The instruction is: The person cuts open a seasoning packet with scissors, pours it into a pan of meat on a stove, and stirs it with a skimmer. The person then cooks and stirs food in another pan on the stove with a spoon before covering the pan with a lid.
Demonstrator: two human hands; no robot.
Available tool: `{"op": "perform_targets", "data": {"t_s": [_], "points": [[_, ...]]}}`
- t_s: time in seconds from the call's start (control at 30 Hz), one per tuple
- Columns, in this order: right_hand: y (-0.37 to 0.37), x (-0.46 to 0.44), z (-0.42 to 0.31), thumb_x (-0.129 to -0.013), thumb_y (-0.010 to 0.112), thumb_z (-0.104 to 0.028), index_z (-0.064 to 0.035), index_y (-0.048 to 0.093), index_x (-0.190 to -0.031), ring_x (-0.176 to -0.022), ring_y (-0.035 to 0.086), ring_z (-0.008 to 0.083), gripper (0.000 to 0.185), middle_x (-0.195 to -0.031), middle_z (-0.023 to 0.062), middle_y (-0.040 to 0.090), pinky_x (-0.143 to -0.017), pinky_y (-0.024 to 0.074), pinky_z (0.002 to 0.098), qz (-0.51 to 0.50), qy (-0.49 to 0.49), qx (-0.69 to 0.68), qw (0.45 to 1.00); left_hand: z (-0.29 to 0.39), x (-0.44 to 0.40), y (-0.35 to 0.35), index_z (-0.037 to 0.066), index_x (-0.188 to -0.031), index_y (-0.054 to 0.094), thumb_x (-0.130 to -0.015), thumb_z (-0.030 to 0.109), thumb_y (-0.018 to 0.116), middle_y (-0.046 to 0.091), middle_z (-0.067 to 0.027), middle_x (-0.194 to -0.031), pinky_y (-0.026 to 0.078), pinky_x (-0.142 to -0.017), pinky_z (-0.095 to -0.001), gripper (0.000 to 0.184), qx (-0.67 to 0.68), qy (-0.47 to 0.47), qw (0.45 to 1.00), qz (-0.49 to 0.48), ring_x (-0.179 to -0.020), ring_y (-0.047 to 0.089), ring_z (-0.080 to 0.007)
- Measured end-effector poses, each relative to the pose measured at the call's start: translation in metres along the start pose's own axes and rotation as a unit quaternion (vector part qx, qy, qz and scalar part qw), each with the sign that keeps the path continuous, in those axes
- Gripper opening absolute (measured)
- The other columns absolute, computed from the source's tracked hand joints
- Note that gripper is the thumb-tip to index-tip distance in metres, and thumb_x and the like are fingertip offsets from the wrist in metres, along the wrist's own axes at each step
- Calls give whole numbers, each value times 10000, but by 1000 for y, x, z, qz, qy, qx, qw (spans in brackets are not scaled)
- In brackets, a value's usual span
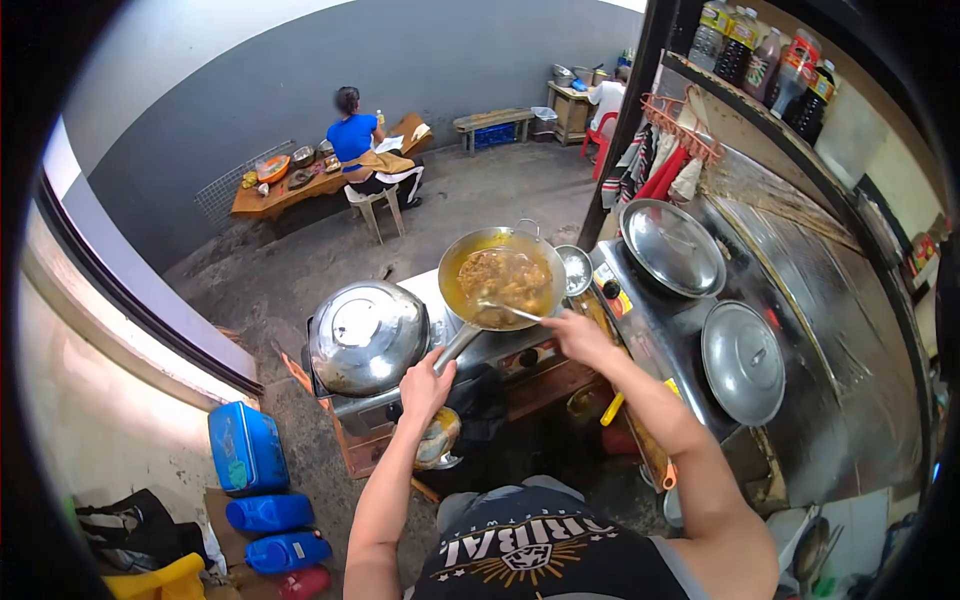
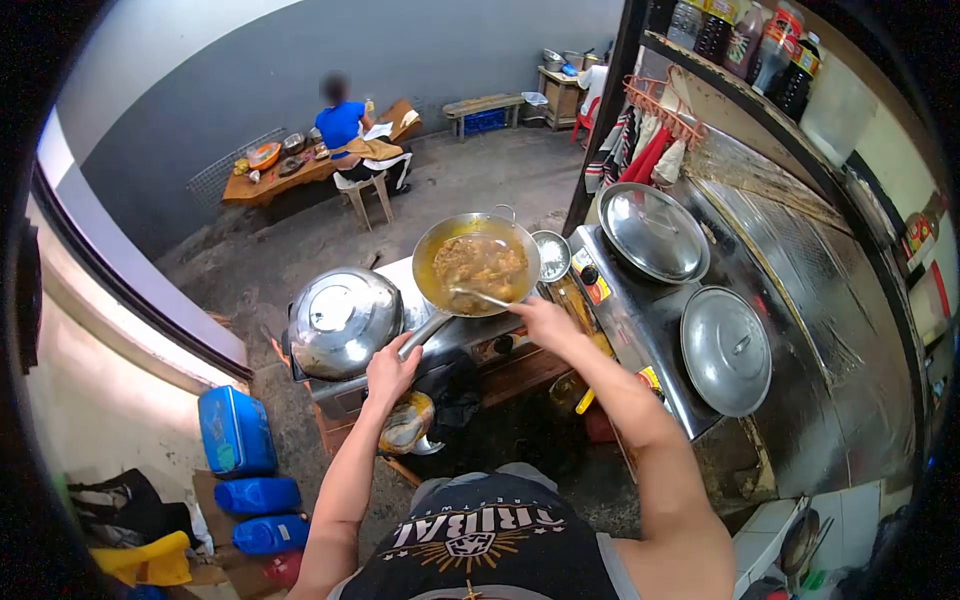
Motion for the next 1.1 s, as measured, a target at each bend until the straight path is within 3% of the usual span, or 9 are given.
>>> {"op": "perform_targets", "data": {"t_s": [0.2,0.37,0.43,0.53,0.63,0.77,0.87,0.97,1.1], "points": [[-87,-3,55,-925,607,-71,-40,702,-1149,-931,673,406,246,-974,216,696,-821,538,468,97,7,-13,995,2,0,-2,175,-1238,717,-872,430,672,732,-207,-819,562,-807,-485,448,7,-34,999,-5,-840,724,-389],[-5,-56,141,-972,553,-115,4,672,-1176,-875,690,450,265,-926,236,719,-776,548,482,54,45,5,998,4,0,-1,184,-1210,731,-866,428,675,741,-201,-864,562,-825,-482,425,-3,-29,999,19,-866,722,-391],[40,-79,174,-976,567,-163,-5,672,-1191,-704,698,337,287,-839,166,722,-650,544,435,83,15,-65,994,4,-1,0,182,-1211,730,-865,430,677,743,-197,-873,561,-829,-481,429,-1,-38,999,15,-878,721,-389],[83,-84,179,-965,598,-203,-24,696,-1192,-620,635,179,305,-767,78,683,-577,511,338,-185,316,-412,834,1,0,3,184,-1214,729,-864,433,679,744,-194,-877,562,-832,-478,432,-4,-43,999,17,-887,722,-386],[47,-88,139,-964,612,-222,-43,723,-1182,-591,564,101,303,-750,25,639,-545,468,270,-209,253,-295,897,2,-2,1,187,-1220,726,-866,433,679,745,-194,-879,562,-837,-477,434,5,-58,998,3,-893,723,-384],[-13,-71,90,-953,605,-169,-46,713,-1190,-778,721,318,288,-883,176,741,-708,559,385,-6,-53,-99,994,2,0,1,186,-1226,722,-869,437,678,746,-197,-884,562,-844,-477,438,5,-61,998,-6,-896,724,-384],[-47,-33,63,-934,627,-144,-27,700,-1198,-1003,708,366,297,-1038,224,725,-880,543,419,-33,49,-123,991,4,0,-1,180,-1230,719,-871,441,678,747,-199,-883,561,-850,-478,445,-3,-58,998,-14,-897,724,-385],[-63,-10,61,-920,642,-118,-35,707,-1199,-967,705,369,298,-1029,218,723,-860,544,424,67,-33,-100,992,2,-2,0,171,-1234,715,-873,441,677,745,-201,-879,560,-850,-481,452,-2,-48,999,-22,-891,725,-385],[-128,12,28,-917,640,-110,-43,714,-1182,-902,686,401,283,-983,222,708,-812,548,440,31,24,-69,997,-3,-3,4,159,-1235,711,-874,447,676,744,-203,-873,560,-843,-485,463,6,-38,998,-40,-886,725,-387]]}}
Point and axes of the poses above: each hand's wrist, its own x-axis away from the middle knuckle, its own y-axis out of the palm, z = x × y, the point moved 9 cm from there along -x, towards the middle knuckle
